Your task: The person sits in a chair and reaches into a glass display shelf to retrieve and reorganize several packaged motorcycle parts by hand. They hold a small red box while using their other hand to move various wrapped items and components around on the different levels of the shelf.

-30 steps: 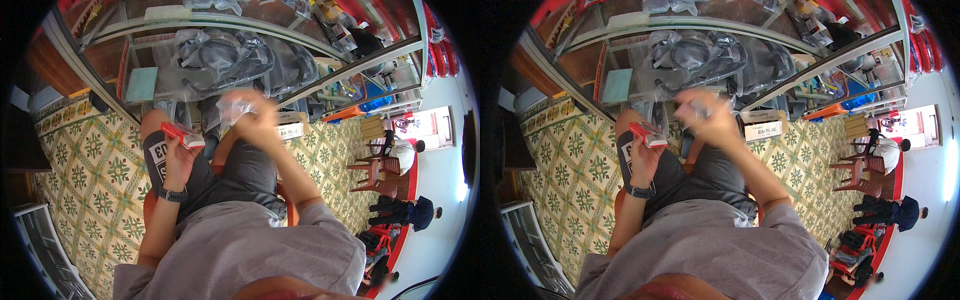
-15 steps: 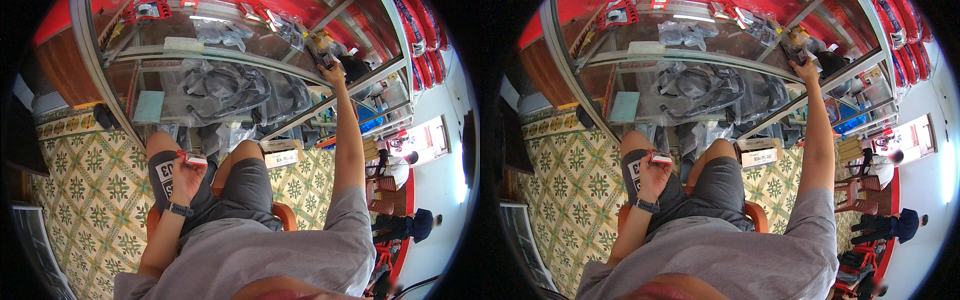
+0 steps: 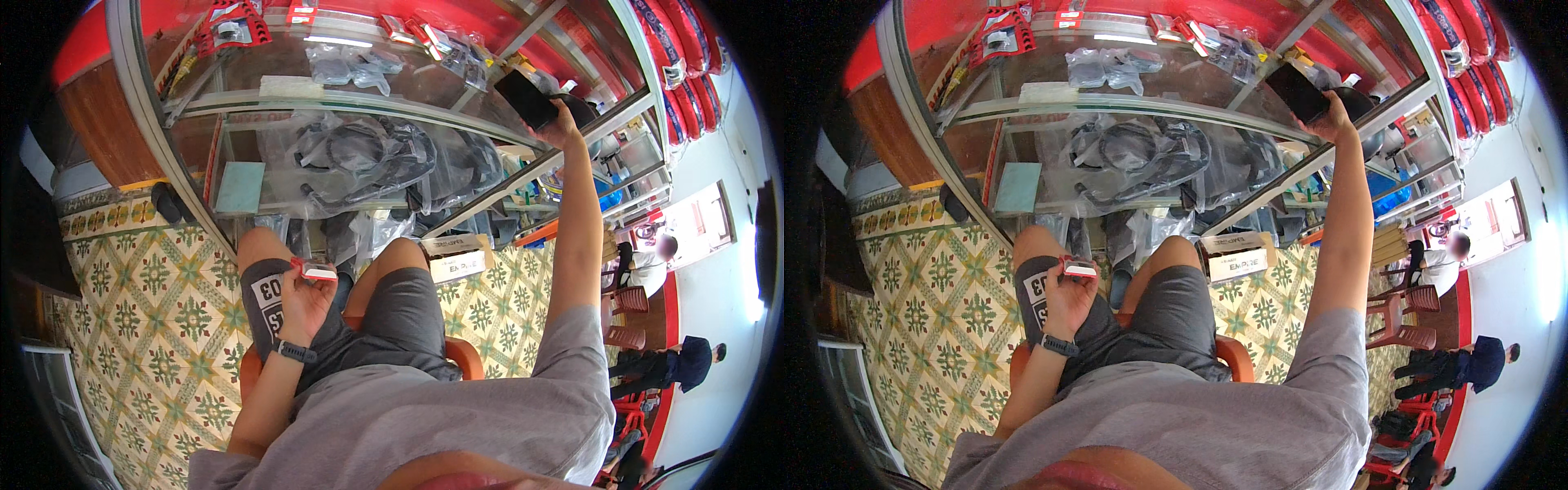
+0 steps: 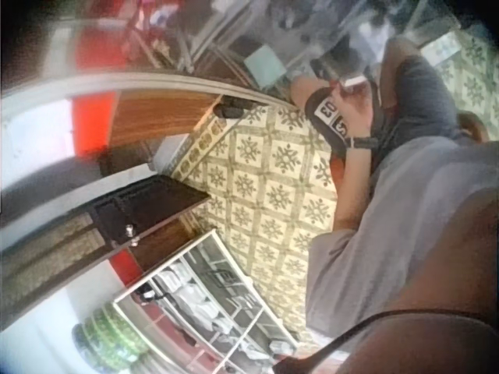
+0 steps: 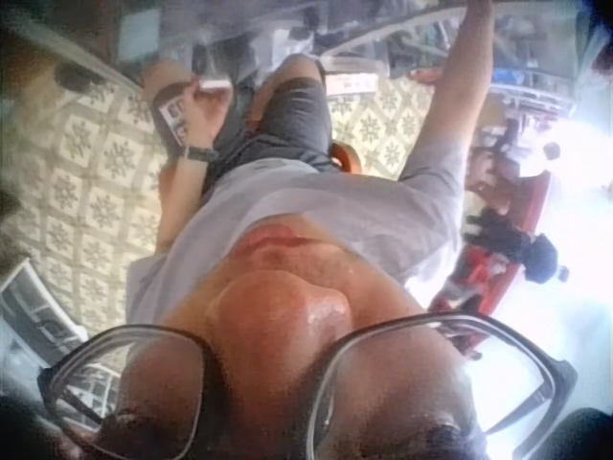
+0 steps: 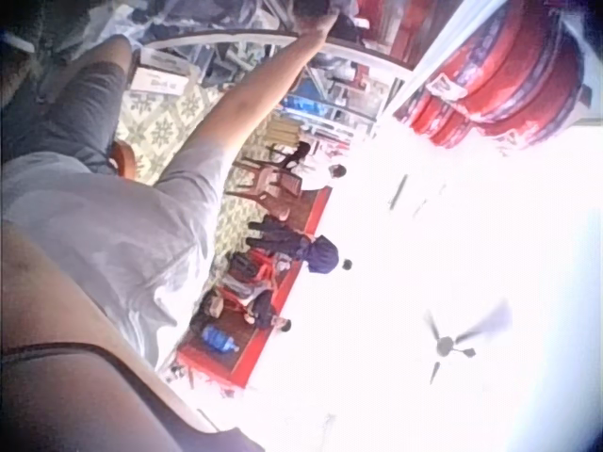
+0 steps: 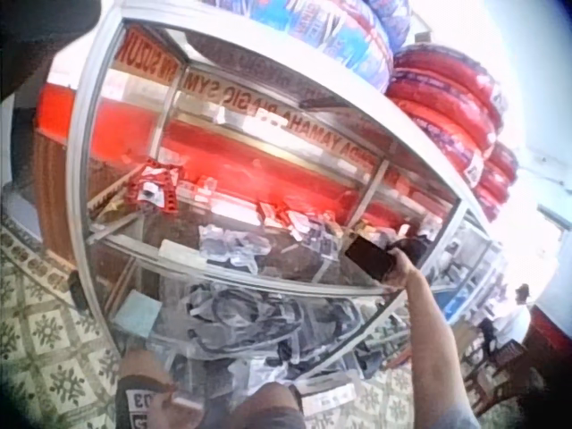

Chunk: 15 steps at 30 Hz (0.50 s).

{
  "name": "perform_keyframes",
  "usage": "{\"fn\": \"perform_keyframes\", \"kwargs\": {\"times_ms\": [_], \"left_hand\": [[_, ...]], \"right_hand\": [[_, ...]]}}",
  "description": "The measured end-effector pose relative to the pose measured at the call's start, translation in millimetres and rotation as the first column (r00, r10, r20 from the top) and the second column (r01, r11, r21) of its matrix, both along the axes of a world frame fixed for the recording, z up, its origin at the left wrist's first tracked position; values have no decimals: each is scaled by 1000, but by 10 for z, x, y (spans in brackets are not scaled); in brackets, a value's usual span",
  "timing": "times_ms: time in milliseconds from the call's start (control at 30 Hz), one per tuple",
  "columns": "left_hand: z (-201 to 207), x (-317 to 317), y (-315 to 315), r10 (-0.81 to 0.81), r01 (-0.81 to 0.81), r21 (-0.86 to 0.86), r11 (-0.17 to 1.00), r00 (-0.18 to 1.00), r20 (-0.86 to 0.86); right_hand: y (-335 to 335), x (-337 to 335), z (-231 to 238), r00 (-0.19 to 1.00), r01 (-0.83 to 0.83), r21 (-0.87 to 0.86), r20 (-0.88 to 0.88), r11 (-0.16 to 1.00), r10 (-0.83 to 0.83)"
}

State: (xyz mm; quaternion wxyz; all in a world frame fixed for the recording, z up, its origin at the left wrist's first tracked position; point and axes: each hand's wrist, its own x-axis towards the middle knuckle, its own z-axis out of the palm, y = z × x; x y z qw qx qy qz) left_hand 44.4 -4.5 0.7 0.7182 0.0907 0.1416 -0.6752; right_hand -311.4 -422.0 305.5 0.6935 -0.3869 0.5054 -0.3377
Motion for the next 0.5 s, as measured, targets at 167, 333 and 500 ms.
{"fn": "perform_keyframes", "kwargs": {"times_ms": [167, 333, 500], "left_hand": [[-42, -37, -11, -71, 71, -16, 997, 997, -7], [-14, 9, 24, -26, 26, 3, 1000, 1000, -2], [50, -28, 21, -90, 89, 9, 996, 996, 28]], "right_hand": [[-222, -373, -128, 997, 74, -140, -13, 987, -77], [-60, -36, -318, 819, -140, -488, -546, 861, -177], [-143, -226, -488, 499, -194, -618, -731, 762, -466]]}}
